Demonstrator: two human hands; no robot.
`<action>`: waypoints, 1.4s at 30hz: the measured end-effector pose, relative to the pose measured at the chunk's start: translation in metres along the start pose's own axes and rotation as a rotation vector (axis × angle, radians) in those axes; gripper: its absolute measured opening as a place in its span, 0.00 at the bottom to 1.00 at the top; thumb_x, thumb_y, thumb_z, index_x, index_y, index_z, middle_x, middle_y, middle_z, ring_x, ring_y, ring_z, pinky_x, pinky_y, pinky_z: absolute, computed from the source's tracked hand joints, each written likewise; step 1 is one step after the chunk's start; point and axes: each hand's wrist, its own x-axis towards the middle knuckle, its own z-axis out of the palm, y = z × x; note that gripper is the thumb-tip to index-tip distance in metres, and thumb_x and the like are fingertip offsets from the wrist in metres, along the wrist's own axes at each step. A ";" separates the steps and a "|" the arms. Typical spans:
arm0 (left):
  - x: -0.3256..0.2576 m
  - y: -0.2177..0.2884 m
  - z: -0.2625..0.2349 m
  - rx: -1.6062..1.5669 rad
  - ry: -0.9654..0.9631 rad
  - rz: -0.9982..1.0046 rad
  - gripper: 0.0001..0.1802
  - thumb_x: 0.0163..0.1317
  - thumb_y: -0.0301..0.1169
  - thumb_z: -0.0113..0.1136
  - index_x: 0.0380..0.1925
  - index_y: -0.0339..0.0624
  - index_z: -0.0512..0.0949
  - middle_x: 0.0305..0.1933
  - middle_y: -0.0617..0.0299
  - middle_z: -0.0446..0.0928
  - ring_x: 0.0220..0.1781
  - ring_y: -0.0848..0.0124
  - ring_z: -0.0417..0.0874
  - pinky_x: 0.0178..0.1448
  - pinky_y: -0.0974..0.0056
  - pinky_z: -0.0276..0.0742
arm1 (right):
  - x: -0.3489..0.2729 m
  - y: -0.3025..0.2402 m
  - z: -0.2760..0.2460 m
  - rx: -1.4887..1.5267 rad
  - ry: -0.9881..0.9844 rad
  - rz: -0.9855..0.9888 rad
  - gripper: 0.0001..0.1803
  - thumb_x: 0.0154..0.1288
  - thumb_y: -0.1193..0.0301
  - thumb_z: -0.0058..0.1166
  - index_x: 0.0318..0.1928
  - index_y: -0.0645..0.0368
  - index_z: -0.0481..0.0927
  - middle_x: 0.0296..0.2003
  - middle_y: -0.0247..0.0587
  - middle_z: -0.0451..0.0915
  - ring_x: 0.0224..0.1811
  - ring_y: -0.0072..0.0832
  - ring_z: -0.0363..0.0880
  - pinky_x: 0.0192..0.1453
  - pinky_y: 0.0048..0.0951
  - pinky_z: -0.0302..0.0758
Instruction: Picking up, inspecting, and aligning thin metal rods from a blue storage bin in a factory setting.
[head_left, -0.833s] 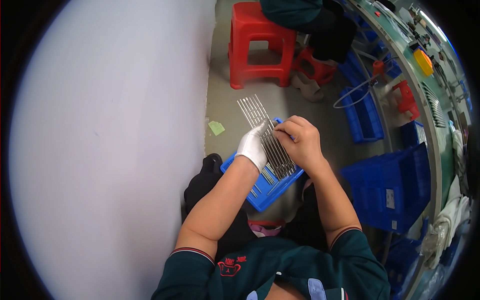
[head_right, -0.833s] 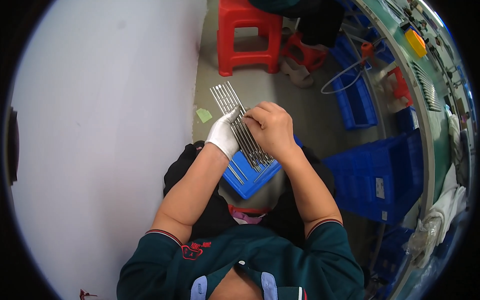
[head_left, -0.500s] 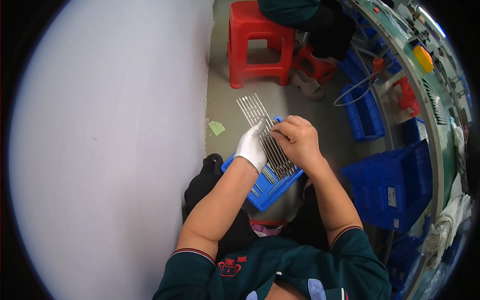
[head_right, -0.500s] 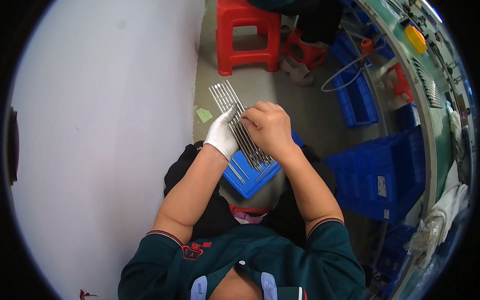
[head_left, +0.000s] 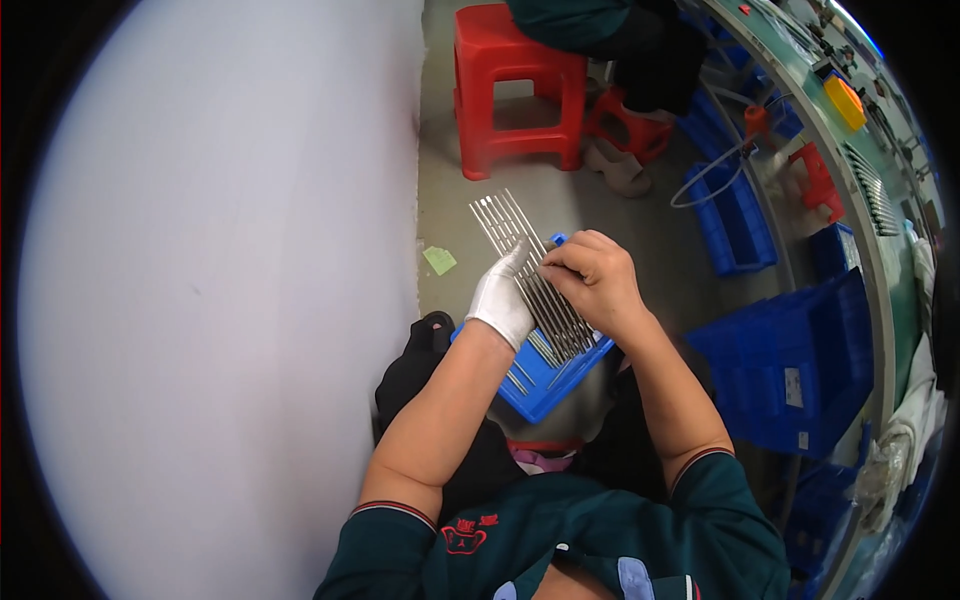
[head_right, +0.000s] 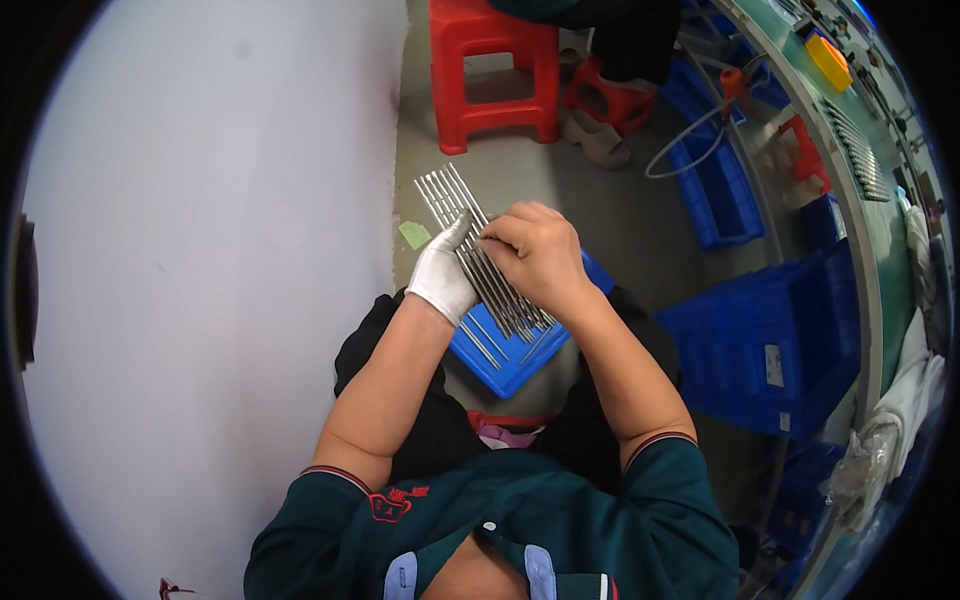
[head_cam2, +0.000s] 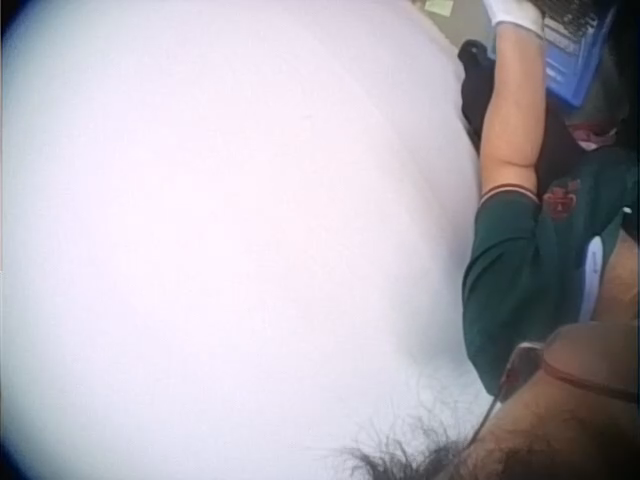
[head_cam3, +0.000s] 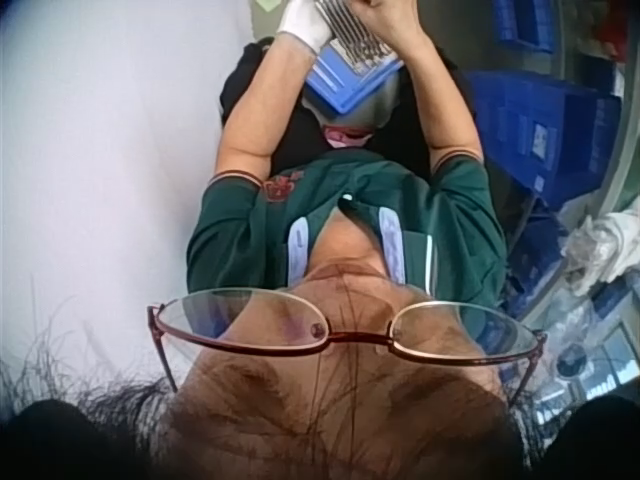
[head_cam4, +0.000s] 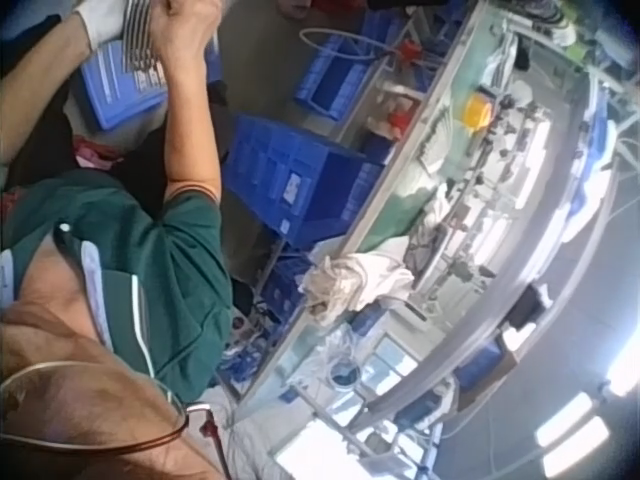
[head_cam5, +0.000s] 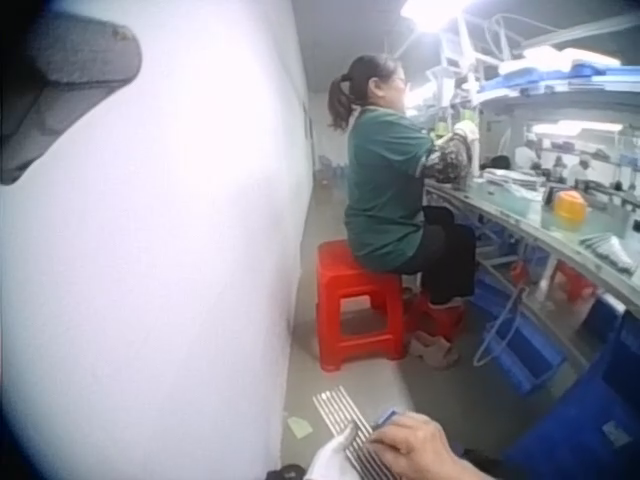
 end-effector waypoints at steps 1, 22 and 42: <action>-0.004 -0.002 0.005 0.045 0.021 0.035 0.17 0.71 0.40 0.45 0.46 0.39 0.75 0.44 0.52 0.79 0.44 0.60 0.81 0.51 0.55 0.80 | -0.001 0.001 0.001 -0.002 0.004 0.005 0.03 0.47 0.75 0.63 0.26 0.56 0.82 0.23 0.37 0.77 0.30 0.37 0.77 0.37 0.35 0.73; -0.013 -0.001 0.014 0.117 0.034 0.039 0.20 0.71 0.41 0.46 0.51 0.37 0.72 0.48 0.49 0.77 0.49 0.57 0.80 0.54 0.54 0.79 | 0.003 -0.003 -0.005 -0.036 0.000 -0.036 0.04 0.46 0.72 0.64 0.24 0.55 0.82 0.24 0.34 0.78 0.31 0.36 0.76 0.40 0.36 0.70; -0.009 0.006 0.000 0.078 -0.022 0.024 0.19 0.72 0.40 0.44 0.51 0.37 0.72 0.49 0.49 0.76 0.50 0.58 0.79 0.54 0.54 0.79 | 0.001 0.000 0.008 -0.044 -0.035 -0.087 0.04 0.46 0.74 0.64 0.25 0.54 0.82 0.24 0.31 0.78 0.29 0.31 0.74 0.37 0.32 0.66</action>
